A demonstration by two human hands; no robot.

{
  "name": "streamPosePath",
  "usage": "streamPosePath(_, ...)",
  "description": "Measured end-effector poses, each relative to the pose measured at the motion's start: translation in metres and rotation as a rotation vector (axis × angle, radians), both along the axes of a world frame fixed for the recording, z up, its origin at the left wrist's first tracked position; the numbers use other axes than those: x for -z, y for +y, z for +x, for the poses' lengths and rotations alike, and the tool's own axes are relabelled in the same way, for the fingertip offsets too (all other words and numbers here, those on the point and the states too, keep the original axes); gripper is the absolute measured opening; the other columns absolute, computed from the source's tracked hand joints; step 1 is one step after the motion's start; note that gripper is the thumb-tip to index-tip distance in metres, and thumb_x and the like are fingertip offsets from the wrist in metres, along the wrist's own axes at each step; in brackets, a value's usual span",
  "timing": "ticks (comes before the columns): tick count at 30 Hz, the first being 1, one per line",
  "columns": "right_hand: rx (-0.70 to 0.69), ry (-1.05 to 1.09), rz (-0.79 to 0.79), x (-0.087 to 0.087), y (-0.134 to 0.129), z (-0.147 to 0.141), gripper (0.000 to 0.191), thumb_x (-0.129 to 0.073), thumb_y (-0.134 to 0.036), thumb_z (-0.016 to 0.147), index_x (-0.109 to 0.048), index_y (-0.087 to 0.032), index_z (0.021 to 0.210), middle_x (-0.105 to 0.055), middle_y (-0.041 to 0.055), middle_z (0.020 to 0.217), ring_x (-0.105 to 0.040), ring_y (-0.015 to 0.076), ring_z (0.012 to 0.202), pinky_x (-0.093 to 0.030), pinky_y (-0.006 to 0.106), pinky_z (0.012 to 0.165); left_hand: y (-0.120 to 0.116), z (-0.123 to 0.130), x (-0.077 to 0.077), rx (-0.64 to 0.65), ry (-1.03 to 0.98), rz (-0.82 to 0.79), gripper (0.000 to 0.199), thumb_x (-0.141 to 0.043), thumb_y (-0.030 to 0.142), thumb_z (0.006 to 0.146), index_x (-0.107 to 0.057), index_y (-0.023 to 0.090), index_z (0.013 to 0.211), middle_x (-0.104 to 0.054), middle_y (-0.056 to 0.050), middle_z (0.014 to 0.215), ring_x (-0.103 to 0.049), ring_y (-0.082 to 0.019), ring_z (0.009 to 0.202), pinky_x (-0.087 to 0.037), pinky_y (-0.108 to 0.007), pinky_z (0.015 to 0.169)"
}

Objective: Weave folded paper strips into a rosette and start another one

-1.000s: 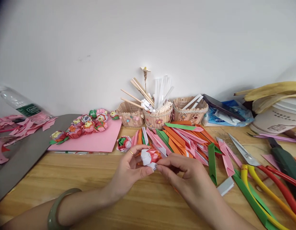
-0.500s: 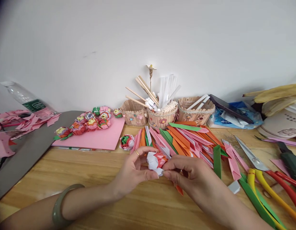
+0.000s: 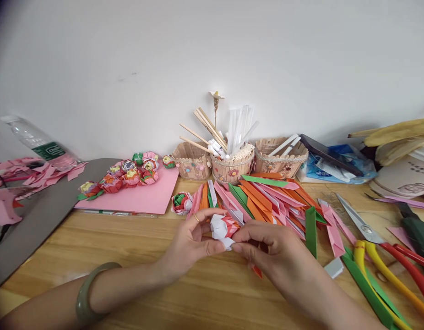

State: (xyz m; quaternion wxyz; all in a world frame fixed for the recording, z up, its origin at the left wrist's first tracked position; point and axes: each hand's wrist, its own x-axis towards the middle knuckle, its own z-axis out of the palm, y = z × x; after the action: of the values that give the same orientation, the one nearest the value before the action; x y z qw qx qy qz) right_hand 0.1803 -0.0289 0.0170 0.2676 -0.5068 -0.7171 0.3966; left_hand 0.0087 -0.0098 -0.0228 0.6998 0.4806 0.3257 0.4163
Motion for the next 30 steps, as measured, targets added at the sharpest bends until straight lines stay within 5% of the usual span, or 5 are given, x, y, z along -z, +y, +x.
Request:
streamPosePath(6,0.063,-0.051,0.054,0.012,0.001,-0.001,0.02,-0.062,-0.034,0.07,-0.057,-0.02,0.056,-0.055,-0.0029,0.048,-0.046,0.0109,0.045,-0.035,0.021,0.041,-0.002,0.0,-0.001,0.033,0.015,-0.01,0.045,-0.076,0.023,0.059,-0.058,0.02,0.101,-0.062,-0.002,0.089,-0.055,-0.014,0.082,-0.043,-0.027,0.075)
streamPosePath(19,0.122,-0.046,0.544,0.009,-0.011,-0.005,0.009,-0.056,-0.025,0.08,-0.062,-0.019,0.081,-0.062,0.0004,0.066,-0.057,0.0109,0.052,-0.047,0.021,0.046,-0.002,0.003,0.002,-0.071,-0.129,-0.064,0.039,-0.074,0.014,0.06,-0.051,0.021,0.091,-0.062,0.001,0.088,-0.057,-0.013,0.081,-0.043,-0.026,0.076)
streamPosePath(26,0.08,-0.031,0.423,0.007,-0.005,-0.008,0.019,-0.052,-0.025,0.084,-0.057,-0.02,0.066,-0.06,-0.0021,0.057,-0.057,0.0105,0.05,-0.044,0.018,0.041,-0.002,0.003,0.003,-0.037,-0.122,-0.04,0.043,-0.076,0.013,0.057,-0.049,0.02,0.09,-0.063,-0.001,0.09,-0.059,-0.015,0.081,-0.045,-0.028,0.075)
streamPosePath(30,0.085,-0.232,0.814,0.013,-0.013,-0.003,0.013,-0.047,-0.015,0.086,-0.06,-0.017,0.087,-0.067,0.0045,0.076,-0.063,0.0131,0.062,-0.049,0.022,0.052,-0.002,0.004,0.003,-0.085,-0.136,-0.042,0.041,-0.075,0.013,0.059,-0.049,0.02,0.09,-0.063,0.0,0.091,-0.059,-0.014,0.083,-0.045,-0.027,0.076)
